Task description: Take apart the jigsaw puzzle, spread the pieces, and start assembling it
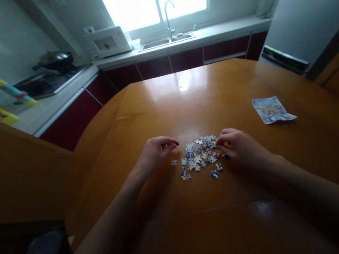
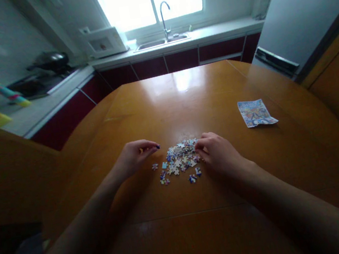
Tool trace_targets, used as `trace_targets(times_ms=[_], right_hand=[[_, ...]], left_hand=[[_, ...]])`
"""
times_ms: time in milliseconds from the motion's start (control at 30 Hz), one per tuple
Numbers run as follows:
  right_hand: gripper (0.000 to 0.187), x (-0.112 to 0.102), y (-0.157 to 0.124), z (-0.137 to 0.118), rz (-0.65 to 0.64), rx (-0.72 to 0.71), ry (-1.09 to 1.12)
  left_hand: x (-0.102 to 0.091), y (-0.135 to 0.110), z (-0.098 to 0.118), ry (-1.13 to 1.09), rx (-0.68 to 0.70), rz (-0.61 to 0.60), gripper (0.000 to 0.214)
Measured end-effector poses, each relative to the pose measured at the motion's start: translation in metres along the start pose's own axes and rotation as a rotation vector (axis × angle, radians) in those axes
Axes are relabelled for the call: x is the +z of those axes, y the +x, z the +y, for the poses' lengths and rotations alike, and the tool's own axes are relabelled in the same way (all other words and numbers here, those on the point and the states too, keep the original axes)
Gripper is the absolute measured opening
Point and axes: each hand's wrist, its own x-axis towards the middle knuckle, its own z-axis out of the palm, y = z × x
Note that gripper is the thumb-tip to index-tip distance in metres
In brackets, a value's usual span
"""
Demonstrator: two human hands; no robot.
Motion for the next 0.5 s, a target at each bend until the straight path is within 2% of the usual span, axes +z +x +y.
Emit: trace_targets(times_ms=[100, 200, 267, 367, 433, 500], right_hand=[[0.017, -0.015, 0.001, 0.015, -0.048, 0.182, -0.060], [0.017, -0.022, 0.002, 0.029, -0.149, 0.312, -0.083], [0.015, -0.023, 0.002, 0.035, -0.174, 0.342, -0.093], [0.006, -0.021, 0.002, 0.035, -0.108, 0.359, -0.117], [0.008, -0.018, 0.002, 0.029, -0.038, 0.304, -0.132], [0.007, -0.015, 0.001, 0.020, -0.005, 0.135, -0.122]], left_hand=[[-0.010, 0.001, -0.010, 0.005, -0.244, -0.072, 0.019], [-0.009, -0.002, -0.014, 0.084, -0.293, -0.125, 0.019], [-0.006, -0.003, -0.015, 0.155, -0.283, -0.125, 0.019], [-0.003, -0.003, -0.011, 0.206, -0.255, -0.066, 0.017], [0.000, -0.005, -0.004, 0.218, -0.152, 0.000, 0.011], [0.005, -0.008, 0.008, 0.190, 0.044, -0.010, 0.006]])
